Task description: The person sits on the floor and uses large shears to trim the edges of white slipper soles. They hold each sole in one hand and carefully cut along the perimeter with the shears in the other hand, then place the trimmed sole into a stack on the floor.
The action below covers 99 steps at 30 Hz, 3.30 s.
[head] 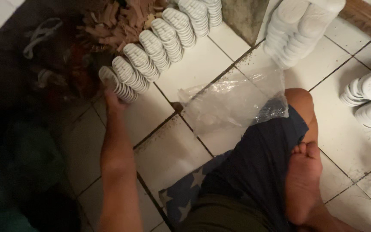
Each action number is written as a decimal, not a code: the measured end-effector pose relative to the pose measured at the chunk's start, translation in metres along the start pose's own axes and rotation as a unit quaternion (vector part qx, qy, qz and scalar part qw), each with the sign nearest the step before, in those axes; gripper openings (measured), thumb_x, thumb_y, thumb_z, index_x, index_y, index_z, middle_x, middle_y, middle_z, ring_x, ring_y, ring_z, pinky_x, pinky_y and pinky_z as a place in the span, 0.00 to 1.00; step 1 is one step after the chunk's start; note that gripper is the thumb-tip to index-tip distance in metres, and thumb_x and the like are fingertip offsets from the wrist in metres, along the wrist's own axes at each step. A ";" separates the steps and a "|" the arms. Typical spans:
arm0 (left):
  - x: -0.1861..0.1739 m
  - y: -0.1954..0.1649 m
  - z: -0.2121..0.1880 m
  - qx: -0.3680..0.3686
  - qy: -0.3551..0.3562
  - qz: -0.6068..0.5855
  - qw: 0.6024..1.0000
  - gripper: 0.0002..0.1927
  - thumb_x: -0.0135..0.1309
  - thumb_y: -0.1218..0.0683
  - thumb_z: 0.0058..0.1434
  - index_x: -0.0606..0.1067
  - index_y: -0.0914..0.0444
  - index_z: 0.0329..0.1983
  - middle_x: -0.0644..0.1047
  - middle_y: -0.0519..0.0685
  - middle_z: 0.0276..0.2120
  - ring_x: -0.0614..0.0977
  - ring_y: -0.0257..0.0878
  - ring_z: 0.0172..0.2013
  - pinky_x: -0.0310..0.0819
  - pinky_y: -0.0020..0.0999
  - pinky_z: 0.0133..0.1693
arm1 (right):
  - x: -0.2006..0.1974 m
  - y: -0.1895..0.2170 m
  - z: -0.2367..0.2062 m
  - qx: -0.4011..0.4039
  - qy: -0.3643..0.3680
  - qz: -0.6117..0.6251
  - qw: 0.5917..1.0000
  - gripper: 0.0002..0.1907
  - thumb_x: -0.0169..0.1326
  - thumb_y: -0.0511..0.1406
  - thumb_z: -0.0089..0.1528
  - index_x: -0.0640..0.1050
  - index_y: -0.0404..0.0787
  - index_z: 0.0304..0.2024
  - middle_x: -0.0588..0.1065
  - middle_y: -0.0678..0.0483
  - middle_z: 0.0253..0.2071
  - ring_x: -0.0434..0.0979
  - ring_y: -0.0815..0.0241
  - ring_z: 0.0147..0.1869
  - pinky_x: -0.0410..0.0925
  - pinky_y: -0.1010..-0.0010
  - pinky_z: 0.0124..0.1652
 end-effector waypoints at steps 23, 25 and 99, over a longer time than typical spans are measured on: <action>0.153 0.230 -0.157 0.333 0.478 0.612 0.534 0.23 0.45 0.62 0.63 0.76 0.61 0.62 0.79 0.60 0.46 0.80 0.54 0.45 0.75 0.45 0.50 | -0.059 -0.054 -0.029 0.106 -0.043 -0.021 0.993 0.24 0.57 0.39 0.65 0.75 0.37 0.63 0.82 0.48 0.47 0.81 0.58 0.53 0.70 0.69 0.54; 0.170 0.235 -0.171 0.485 0.525 0.438 0.545 0.19 0.43 0.64 0.64 0.77 0.66 0.55 0.79 0.61 0.49 0.80 0.56 0.50 0.74 0.47 0.56 | -0.050 -0.037 -0.032 0.104 -0.014 -0.032 0.994 0.31 0.57 0.39 0.65 0.68 0.40 0.69 0.81 0.45 0.50 0.81 0.58 0.54 0.70 0.70 0.54; 0.323 0.050 -0.286 0.285 0.687 0.396 0.539 0.12 0.57 0.61 0.60 0.82 0.66 0.47 0.84 0.46 0.36 0.82 0.32 0.35 0.78 0.29 0.39 | 0.183 0.186 0.016 -0.346 0.072 0.138 0.925 0.21 0.47 0.27 0.60 0.75 0.35 0.57 0.76 0.44 0.57 0.75 0.47 0.64 0.67 0.61 0.63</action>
Point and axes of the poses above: each hand's wrist, its own z-axis towards the middle knuckle, its own x-axis out of the palm, y = z × x, the point moved 1 cm from there along z, towards the middle knuckle
